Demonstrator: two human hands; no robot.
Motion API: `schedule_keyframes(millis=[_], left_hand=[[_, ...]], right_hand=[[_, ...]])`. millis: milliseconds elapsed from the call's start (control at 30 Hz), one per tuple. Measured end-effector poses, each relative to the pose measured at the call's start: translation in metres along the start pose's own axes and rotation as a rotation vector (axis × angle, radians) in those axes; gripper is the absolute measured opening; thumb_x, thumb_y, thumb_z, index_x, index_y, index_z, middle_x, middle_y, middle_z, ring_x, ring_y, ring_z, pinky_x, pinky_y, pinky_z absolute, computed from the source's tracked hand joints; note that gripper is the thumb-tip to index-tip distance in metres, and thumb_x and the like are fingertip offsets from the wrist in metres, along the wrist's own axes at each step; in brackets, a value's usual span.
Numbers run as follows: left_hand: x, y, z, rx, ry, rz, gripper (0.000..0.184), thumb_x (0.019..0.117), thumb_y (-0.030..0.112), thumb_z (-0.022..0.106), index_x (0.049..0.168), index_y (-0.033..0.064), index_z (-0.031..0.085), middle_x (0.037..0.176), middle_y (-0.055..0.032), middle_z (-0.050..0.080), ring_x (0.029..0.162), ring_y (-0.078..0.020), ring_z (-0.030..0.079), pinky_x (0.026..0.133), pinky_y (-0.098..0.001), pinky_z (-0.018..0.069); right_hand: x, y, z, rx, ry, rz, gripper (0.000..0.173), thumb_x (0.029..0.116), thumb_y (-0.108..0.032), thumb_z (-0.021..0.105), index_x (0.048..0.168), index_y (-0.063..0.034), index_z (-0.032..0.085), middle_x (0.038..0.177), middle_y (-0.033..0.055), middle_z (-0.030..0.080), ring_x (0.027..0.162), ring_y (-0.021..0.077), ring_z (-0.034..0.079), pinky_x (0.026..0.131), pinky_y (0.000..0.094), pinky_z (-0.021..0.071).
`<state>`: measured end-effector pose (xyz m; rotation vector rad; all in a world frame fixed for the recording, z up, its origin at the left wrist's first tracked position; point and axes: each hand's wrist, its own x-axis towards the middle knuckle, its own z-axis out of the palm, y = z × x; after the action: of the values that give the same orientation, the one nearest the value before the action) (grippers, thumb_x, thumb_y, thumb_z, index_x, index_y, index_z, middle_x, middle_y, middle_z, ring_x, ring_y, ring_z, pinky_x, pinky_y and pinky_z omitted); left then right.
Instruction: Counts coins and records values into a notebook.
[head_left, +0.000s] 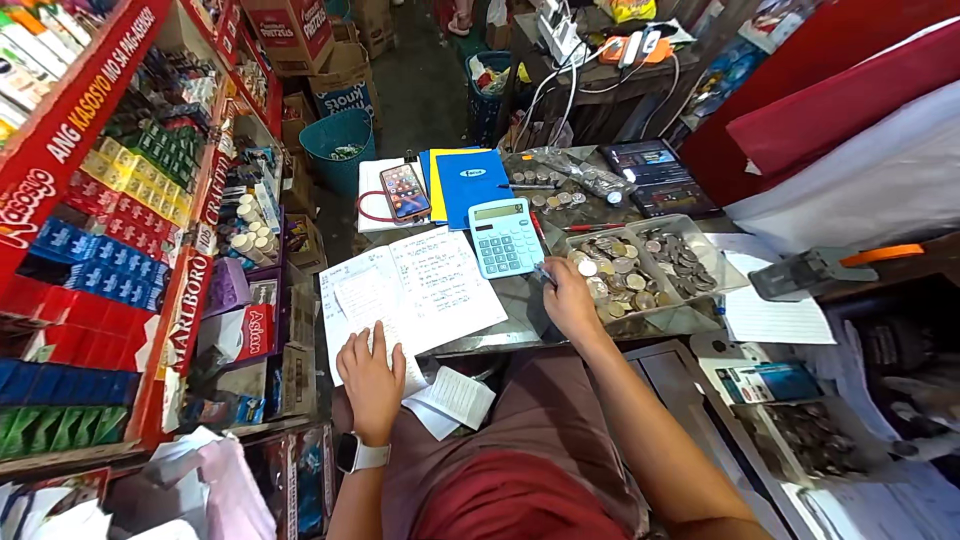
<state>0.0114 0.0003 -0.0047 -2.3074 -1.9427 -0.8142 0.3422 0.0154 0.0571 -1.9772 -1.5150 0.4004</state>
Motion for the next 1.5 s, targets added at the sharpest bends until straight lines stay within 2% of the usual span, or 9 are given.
schedule_keyframes(millis=[100, 233, 333, 433, 733, 867, 1000, 1200, 1500], left_hand=[[-0.001, 0.0, -0.002, -0.008, -0.009, 0.004, 0.054, 0.1005, 0.039, 0.045, 0.134, 0.0019, 0.066, 0.13, -0.0293, 0.063, 0.124, -0.0541, 0.055, 0.106, -0.0679, 0.0362], [-0.002, 0.001, -0.001, -0.013, 0.016, 0.009, 0.055, 0.0995, 0.039, 0.044, 0.131, 0.0008, 0.068, 0.128, -0.0292, 0.064, 0.121, -0.0538, 0.057, 0.104, -0.0684, 0.0379], [-0.001, 0.001, 0.001, -0.009, 0.043, 0.006, 0.054, 0.0985, 0.04, 0.045, 0.129, 0.0019, 0.069, 0.126, -0.0281, 0.066, 0.119, -0.0537, 0.059, 0.103, -0.0689, 0.0394], [-0.002, 0.0, 0.001, 0.0, 0.046, 0.006, 0.053, 0.0976, 0.039, 0.047, 0.13, 0.0029, 0.069, 0.125, -0.0274, 0.066, 0.119, -0.0521, 0.06, 0.104, -0.0674, 0.0405], [0.0, -0.004, -0.009, -0.041, -0.036, -0.022, 0.048, 0.0939, 0.025, 0.05, 0.131, 0.0011, 0.068, 0.128, -0.0289, 0.064, 0.123, -0.0532, 0.056, 0.105, -0.0672, 0.0405], [-0.002, -0.009, -0.014, -0.041, -0.067, -0.026, 0.057, 0.0969, 0.043, 0.049, 0.132, 0.0013, 0.067, 0.13, -0.0303, 0.062, 0.126, -0.0536, 0.054, 0.106, -0.0671, 0.0391], [0.002, -0.003, -0.013, -0.028, -0.049, -0.062, 0.081, 0.0877, 0.067, 0.056, 0.131, -0.0001, 0.067, 0.128, -0.0308, 0.062, 0.125, -0.0542, 0.054, 0.105, -0.0668, 0.0392], [0.006, 0.006, -0.016, 0.009, -0.085, -0.097, 0.085, 0.0841, 0.069, 0.059, 0.13, -0.0026, 0.066, 0.129, -0.0319, 0.061, 0.126, -0.0552, 0.053, 0.106, -0.0673, 0.0382], [0.005, 0.012, -0.017, 0.04, -0.119, -0.097, 0.083, 0.0888, 0.065, 0.055, 0.133, -0.0053, 0.063, 0.131, -0.0344, 0.06, 0.128, -0.058, 0.05, 0.109, -0.0671, 0.0362]], right_hand=[[-0.009, 0.003, 0.002, -0.036, -0.032, -0.001, 0.025, 0.0953, 0.006, 0.051, 0.114, 0.0069, 0.068, 0.141, 0.0284, 0.055, 0.129, 0.0401, 0.057, 0.106, 0.0491, 0.0476], [-0.025, -0.013, 0.002, -0.03, -0.083, -0.09, 0.025, 0.0928, 0.009, 0.052, 0.109, 0.0067, 0.071, 0.125, 0.0262, 0.065, 0.121, 0.0391, 0.062, 0.105, 0.05, 0.049], [-0.036, -0.03, 0.013, 0.033, -0.249, -0.136, 0.032, 0.0938, 0.009, 0.053, 0.121, 0.0058, 0.069, 0.138, 0.0258, 0.061, 0.13, 0.0391, 0.058, 0.111, 0.0484, 0.0456], [-0.044, -0.035, 0.031, 0.049, -0.27, -0.154, 0.038, 0.0914, 0.008, 0.058, 0.128, 0.0053, 0.066, 0.146, 0.0279, 0.053, 0.136, 0.0441, 0.051, 0.114, 0.0531, 0.0416], [-0.064, -0.05, 0.039, 0.008, -0.316, -0.195, 0.034, 0.0915, 0.005, 0.06, 0.125, 0.005, 0.067, 0.144, 0.0269, 0.055, 0.137, 0.0433, 0.05, 0.114, 0.0536, 0.0399], [-0.071, -0.05, 0.033, 0.022, -0.371, -0.226, 0.036, 0.0917, 0.006, 0.058, 0.126, 0.0041, 0.066, 0.146, 0.0253, 0.054, 0.139, 0.0416, 0.049, 0.115, 0.0528, 0.0386], [-0.046, -0.035, 0.014, 0.026, -0.224, -0.131, 0.028, 0.0942, 0.004, 0.054, 0.117, 0.0022, 0.071, 0.143, 0.0247, 0.057, 0.133, 0.0413, 0.054, 0.112, 0.0521, 0.0429], [-0.008, 0.001, 0.005, -0.163, -0.183, -0.036, 0.022, 0.0956, 0.003, 0.053, 0.114, 0.005, 0.065, 0.159, 0.0281, 0.035, 0.144, 0.043, 0.041, 0.116, 0.0515, 0.038], [0.0, -0.005, 0.007, -0.23, -0.164, -0.031, 0.021, 0.0937, 0.005, 0.054, 0.112, 0.0063, 0.064, 0.157, 0.0266, 0.04, 0.134, 0.0455, 0.051, 0.109, 0.0543, 0.0423]])
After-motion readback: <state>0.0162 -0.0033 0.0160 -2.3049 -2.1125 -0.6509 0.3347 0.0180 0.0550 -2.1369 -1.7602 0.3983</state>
